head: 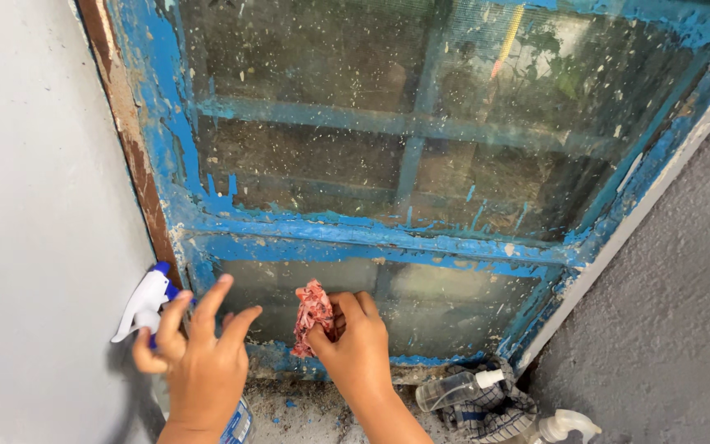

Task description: The person cleans the frame and glass of a blue window by hand with a cloth, then sprays liquid from a bottle onto the surface and continues wiping the glass and frame.

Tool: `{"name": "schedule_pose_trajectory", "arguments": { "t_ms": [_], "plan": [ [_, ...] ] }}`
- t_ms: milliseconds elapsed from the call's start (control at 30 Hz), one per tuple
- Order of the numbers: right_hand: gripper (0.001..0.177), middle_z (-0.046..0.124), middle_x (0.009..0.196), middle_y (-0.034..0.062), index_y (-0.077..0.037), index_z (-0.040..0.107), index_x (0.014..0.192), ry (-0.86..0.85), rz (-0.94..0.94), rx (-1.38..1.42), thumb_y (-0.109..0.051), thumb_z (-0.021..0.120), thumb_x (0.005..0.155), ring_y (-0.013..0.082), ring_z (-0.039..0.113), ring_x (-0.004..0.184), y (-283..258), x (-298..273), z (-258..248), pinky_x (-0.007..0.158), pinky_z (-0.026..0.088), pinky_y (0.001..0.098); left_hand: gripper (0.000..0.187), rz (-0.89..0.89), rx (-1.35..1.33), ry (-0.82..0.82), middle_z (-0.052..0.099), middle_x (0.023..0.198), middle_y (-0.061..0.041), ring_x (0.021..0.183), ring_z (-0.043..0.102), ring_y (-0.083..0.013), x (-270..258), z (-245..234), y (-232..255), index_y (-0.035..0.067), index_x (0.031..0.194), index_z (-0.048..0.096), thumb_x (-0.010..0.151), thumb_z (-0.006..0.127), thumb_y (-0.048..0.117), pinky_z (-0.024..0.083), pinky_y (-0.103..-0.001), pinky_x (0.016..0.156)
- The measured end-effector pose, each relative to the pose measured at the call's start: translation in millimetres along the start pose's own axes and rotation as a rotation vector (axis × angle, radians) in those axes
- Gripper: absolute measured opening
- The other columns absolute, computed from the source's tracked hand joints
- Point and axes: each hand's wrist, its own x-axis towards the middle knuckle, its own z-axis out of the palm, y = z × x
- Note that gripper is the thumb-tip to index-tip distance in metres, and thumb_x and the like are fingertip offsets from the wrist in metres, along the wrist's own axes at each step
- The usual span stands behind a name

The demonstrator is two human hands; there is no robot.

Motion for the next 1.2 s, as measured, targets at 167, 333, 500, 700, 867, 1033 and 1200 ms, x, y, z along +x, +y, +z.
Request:
{"name": "schedule_pose_trajectory", "arguments": {
  "t_ms": [167, 333, 500, 700, 867, 1033, 1200],
  "plan": [
    [0.031, 0.063, 0.096, 0.0092, -0.006, 0.069, 0.104, 0.048, -0.09, -0.086, -0.01, 0.077, 0.075, 0.026, 0.07, 0.073, 2.4, 5.8, 3.5, 0.066, 0.057, 0.0391, 0.017, 0.125, -0.23, -0.075, 0.068, 0.116, 0.01, 0.117, 0.057, -0.0208, 6.2, -0.6, 8.6, 0.023, 0.089, 0.077, 0.08, 0.072, 0.009, 0.029, -0.049, 0.1],
    [0.036, 0.063, 0.101, 0.0122, -0.007, 0.068, 0.111, 0.116, -0.288, -0.153, -0.007, 0.076, 0.076, 0.0348, 0.067, 0.085, 5.7, 15.9, 6.6, 0.071, 0.056, 0.0444, 0.022, 0.149, -0.325, -0.16, 0.068, 0.101, 0.006, 0.098, 0.062, -0.0194, 8.5, 2.2, 13.5, 0.016, 0.095, 0.075, 0.076, 0.073, 0.006, 0.041, -0.043, 0.084],
    [0.035, 0.062, 0.105, 0.0152, -0.005, 0.065, 0.115, 0.195, -0.497, -0.23, 0.0, 0.07, 0.081, 0.0385, 0.063, 0.097, 10.7, 27.1, 20.4, 0.082, 0.052, 0.0479, 0.027, 0.067, -0.469, -0.231, 0.066, 0.101, -0.001, 0.089, 0.066, -0.0233, 17.3, -2.1, 23.4, 0.01, 0.104, 0.073, 0.079, 0.069, 0.0, 0.057, -0.037, 0.075],
    [0.032, 0.063, 0.113, 0.0168, -0.001, 0.062, 0.115, 0.21, -0.544, -0.211, 0.003, 0.069, 0.084, 0.0395, 0.063, 0.104, 15.4, 28.3, 29.4, 0.087, 0.053, 0.0472, 0.033, 0.104, -0.604, -0.172, 0.065, 0.109, -0.008, 0.099, 0.067, -0.0279, 34.9, 2.5, 33.5, 0.004, 0.112, 0.07, 0.079, 0.067, -0.002, 0.056, -0.04, 0.084],
    [0.032, 0.066, 0.117, 0.017, -0.002, 0.065, 0.12, 0.296, -0.593, -0.189, 0.003, 0.068, 0.088, 0.038, 0.067, 0.108, 12.8, 19.6, 27.5, 0.09, 0.056, 0.0437, 0.036, 0.151, -0.615, -0.18, 0.065, 0.113, -0.01, 0.104, 0.066, -0.0308, 39.4, 15.4, 42.8, 0.003, 0.115, 0.067, 0.079, 0.067, -0.002, 0.055, -0.041, 0.089],
    [0.027, 0.069, 0.114, 0.0155, -0.001, 0.067, 0.114, 0.262, -0.581, -0.206, -0.001, 0.072, 0.087, 0.0371, 0.066, 0.101, 12.7, 18.6, 17.1, 0.086, 0.055, 0.0437, 0.035, 0.036, -0.623, -0.182, 0.063, 0.113, -0.012, 0.104, 0.063, -0.035, 41.0, 23.8, 46.2, 0.002, 0.115, 0.067, 0.08, 0.072, 0.003, 0.053, -0.044, 0.088],
    [0.024, 0.07, 0.111, 0.0109, -0.004, 0.068, 0.107, 0.276, -0.59, -0.266, -0.001, 0.074, 0.084, 0.0337, 0.066, 0.098, 11.9, 24.5, 14.2, 0.083, 0.056, 0.0419, 0.039, 0.051, -0.594, -0.149, 0.062, 0.115, -0.015, 0.104, 0.061, -0.0363, 48.3, 32.0, 47.5, 0.001, 0.116, 0.066, 0.078, 0.074, 0.003, 0.052, -0.046, 0.089]
  ]
}}
